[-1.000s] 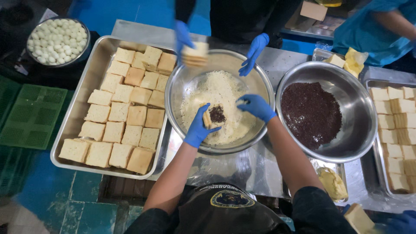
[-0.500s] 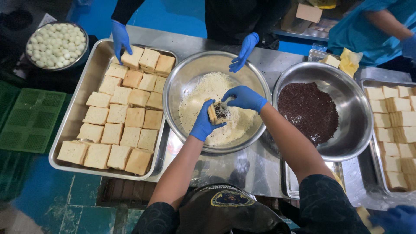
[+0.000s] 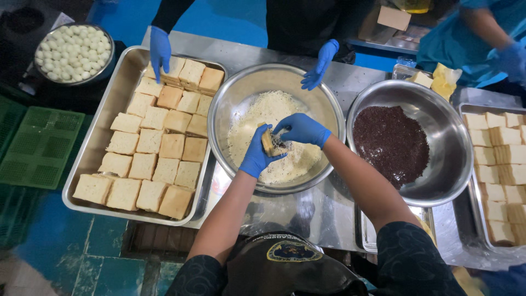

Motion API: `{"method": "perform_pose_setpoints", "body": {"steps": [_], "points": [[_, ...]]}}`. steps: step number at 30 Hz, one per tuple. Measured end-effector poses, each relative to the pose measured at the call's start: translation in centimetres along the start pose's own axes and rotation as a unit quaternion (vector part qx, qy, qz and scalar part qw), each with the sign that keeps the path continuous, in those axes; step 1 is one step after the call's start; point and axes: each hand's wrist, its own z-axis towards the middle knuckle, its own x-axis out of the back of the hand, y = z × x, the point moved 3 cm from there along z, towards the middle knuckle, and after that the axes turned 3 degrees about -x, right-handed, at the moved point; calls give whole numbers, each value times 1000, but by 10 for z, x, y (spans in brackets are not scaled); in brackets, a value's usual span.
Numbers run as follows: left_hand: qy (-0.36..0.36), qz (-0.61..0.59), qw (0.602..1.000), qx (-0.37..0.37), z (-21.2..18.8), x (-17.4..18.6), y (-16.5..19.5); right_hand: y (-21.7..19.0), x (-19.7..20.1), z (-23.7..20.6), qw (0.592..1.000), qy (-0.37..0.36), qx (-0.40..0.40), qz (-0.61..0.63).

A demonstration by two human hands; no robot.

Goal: The person takes slices of bread from a tray, presses one cut face into a bowl of dark chocolate filling, dips the filled face into a bowl of white powder, and places the coated bread onto a tray with other finished pieces, repeating the cycle continuously.

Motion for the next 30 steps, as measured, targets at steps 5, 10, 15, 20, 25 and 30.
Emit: {"method": "perform_pose_setpoints", "body": {"steps": [5, 10, 15, 20, 25, 30], "points": [[28, 10, 1000, -3, 0, 1, -1, 3, -5, 4, 999, 39, 27, 9], [20, -8, 1000, 12, -2, 0, -3, 7, -7, 15, 997, 56, -31, 34], [-5, -14, 1000, 7, -4, 2, -1, 1, -4, 16, 994, 65, -6, 85], [17, 1, 1000, -13, -3, 10, 2, -2, -1, 6, 999, 17, 5, 43], [17, -18, 1000, -4, -2, 13, 1, 13, 2, -4, 999, -3, -45, 29], [-9, -37, 999, -14, -16, 11, 4, 52, 12, -21, 986, 150, -2, 72]]}}
